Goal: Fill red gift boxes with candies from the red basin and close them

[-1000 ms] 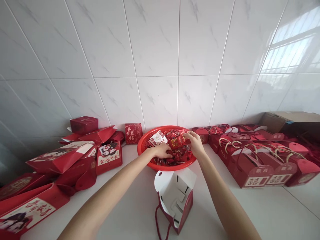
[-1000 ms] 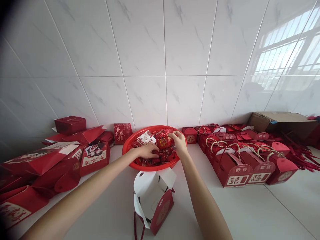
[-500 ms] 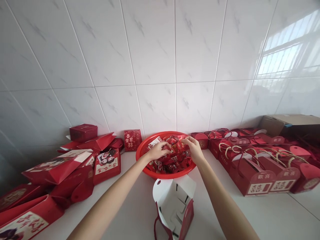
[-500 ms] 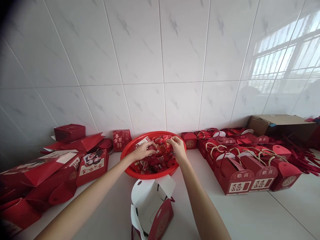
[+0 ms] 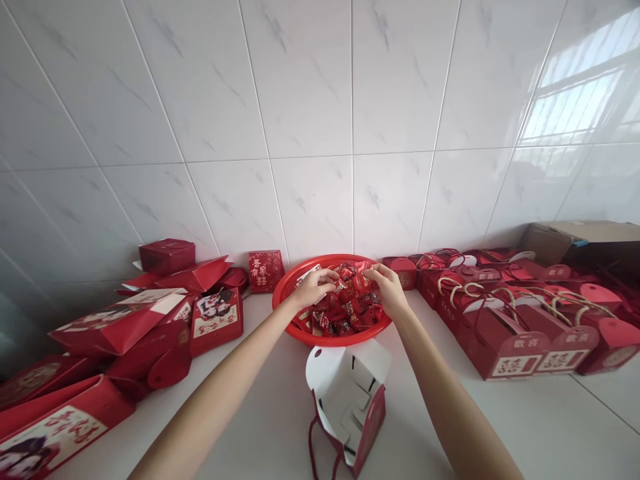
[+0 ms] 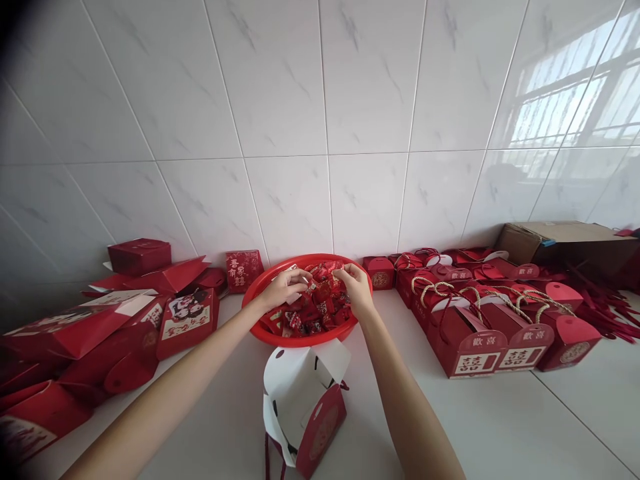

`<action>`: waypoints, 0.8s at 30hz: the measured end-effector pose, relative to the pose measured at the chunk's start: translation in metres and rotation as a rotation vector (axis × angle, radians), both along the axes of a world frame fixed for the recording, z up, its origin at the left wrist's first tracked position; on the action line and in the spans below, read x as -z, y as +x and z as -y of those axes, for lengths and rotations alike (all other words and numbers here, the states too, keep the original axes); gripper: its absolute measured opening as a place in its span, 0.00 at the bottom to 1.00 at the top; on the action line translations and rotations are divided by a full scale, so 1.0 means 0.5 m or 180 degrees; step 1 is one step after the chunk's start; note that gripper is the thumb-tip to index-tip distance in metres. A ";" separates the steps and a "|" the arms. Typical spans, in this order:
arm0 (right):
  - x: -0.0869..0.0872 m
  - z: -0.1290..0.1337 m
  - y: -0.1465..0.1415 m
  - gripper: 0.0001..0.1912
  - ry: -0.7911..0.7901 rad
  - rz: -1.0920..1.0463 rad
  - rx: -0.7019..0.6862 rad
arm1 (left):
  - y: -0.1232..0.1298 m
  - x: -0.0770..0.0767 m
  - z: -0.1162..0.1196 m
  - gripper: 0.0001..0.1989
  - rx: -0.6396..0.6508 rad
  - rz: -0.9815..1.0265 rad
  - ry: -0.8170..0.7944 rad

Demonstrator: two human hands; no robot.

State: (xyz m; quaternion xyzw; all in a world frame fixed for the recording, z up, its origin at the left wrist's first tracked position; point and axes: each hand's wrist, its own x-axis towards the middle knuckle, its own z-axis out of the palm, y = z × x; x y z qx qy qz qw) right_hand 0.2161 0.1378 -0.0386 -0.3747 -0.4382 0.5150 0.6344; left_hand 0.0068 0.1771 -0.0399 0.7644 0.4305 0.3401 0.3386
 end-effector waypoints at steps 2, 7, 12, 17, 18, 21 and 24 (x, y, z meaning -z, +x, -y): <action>0.000 0.000 0.001 0.15 -0.0002 0.0031 0.0017 | 0.001 0.001 -0.001 0.11 -0.0009 -0.0028 -0.0034; -0.003 0.003 0.001 0.15 -0.0010 0.0081 0.0015 | 0.002 0.002 0.005 0.11 -0.0169 -0.0262 0.0281; -0.001 0.004 0.000 0.16 0.0013 0.0044 -0.0022 | 0.004 0.001 0.009 0.08 -0.0058 -0.1417 0.0731; -0.005 0.009 -0.001 0.16 0.0032 0.0131 0.0105 | 0.046 -0.009 0.005 0.08 0.0462 -0.1811 0.0668; -0.006 0.009 -0.001 0.16 0.0044 0.0145 0.0130 | 0.058 -0.009 0.003 0.08 0.0588 -0.1919 0.0523; -0.006 0.009 0.000 0.16 0.0115 0.0161 0.0192 | 0.086 -0.003 -0.004 0.09 0.0744 -0.2169 0.0064; -0.004 0.007 0.000 0.17 0.0119 0.0192 0.0198 | 0.089 0.009 -0.012 0.09 0.0593 -0.2143 -0.0140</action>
